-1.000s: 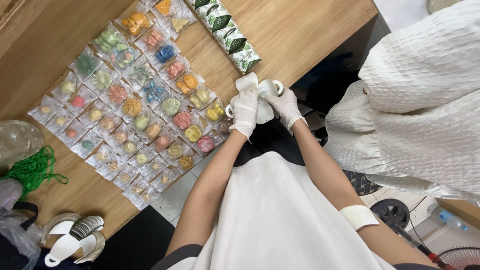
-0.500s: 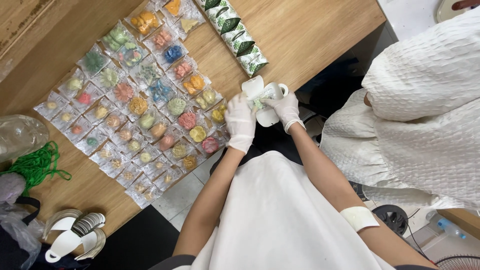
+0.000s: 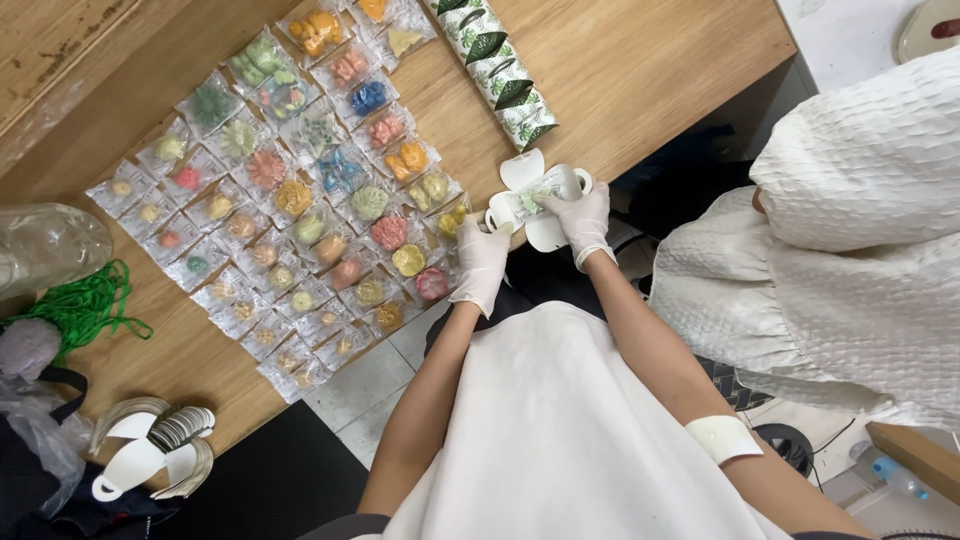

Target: Packaging small colorful shaped items into white petal-shaped paper containers.

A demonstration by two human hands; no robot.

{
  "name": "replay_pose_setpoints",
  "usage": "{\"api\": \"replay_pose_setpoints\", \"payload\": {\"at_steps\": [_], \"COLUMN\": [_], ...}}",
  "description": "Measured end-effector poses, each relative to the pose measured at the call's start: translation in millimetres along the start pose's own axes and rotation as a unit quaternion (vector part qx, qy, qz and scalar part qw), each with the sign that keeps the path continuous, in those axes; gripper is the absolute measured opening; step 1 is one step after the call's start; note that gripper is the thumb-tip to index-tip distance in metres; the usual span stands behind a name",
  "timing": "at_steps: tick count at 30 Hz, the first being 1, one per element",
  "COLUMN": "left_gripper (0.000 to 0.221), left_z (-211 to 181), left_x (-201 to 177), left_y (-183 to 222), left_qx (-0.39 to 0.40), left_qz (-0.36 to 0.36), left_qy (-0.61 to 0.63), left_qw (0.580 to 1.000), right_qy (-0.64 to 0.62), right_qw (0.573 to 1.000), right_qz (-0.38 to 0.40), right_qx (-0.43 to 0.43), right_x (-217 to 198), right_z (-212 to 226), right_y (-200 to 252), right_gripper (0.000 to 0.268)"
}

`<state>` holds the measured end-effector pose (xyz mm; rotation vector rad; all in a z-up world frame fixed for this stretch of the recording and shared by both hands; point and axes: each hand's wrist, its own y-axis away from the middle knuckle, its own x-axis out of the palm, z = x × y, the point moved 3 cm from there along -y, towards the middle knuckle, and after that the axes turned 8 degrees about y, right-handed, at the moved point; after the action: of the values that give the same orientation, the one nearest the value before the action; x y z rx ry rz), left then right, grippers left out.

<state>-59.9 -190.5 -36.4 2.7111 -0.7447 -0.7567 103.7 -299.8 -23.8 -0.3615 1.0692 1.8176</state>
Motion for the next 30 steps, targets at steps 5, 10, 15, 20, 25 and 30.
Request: {"api": "replay_pose_setpoints", "payload": {"at_steps": [5, 10, 15, 20, 25, 30], "left_gripper": [0.042, 0.033, 0.029, 0.027, 0.024, 0.027], "left_z": [-10.7, -24.4, -25.4, -34.2, -43.6, -36.0], "left_x": [17.0, 27.2, 39.9, 43.4, 41.9, 43.5], "left_y": [2.3, -7.3, -15.0, -17.8, -17.4, -19.9], "left_qx": [0.013, 0.136, 0.146, 0.133, 0.051, 0.08], "left_qz": [0.039, 0.024, 0.047, 0.061, 0.126, 0.149], "left_qy": [0.091, 0.057, 0.044, 0.071, 0.132, 0.14], "left_qw": [0.995, 0.989, 0.987, 0.987, 0.982, 0.975], "right_qy": [0.062, 0.052, 0.105, 0.176, 0.213, 0.2], "right_qw": [0.986, 0.987, 0.964, 0.934, 0.896, 0.886], "right_qz": [-0.072, -0.071, -0.109, -0.109, -0.063, -0.056], "right_qx": [-0.139, -0.134, -0.217, -0.29, -0.386, -0.415], "right_x": [6.7, -2.0, -11.0, -23.8, -36.9, -47.5], "right_z": [-12.7, 8.2, 19.1, 25.5, 34.2, 40.0], "right_y": [-8.1, 13.5, 26.3, 37.9, 52.1, 62.4], "right_gripper": [0.081, 0.076, 0.069, 0.05, 0.044, 0.035]}}
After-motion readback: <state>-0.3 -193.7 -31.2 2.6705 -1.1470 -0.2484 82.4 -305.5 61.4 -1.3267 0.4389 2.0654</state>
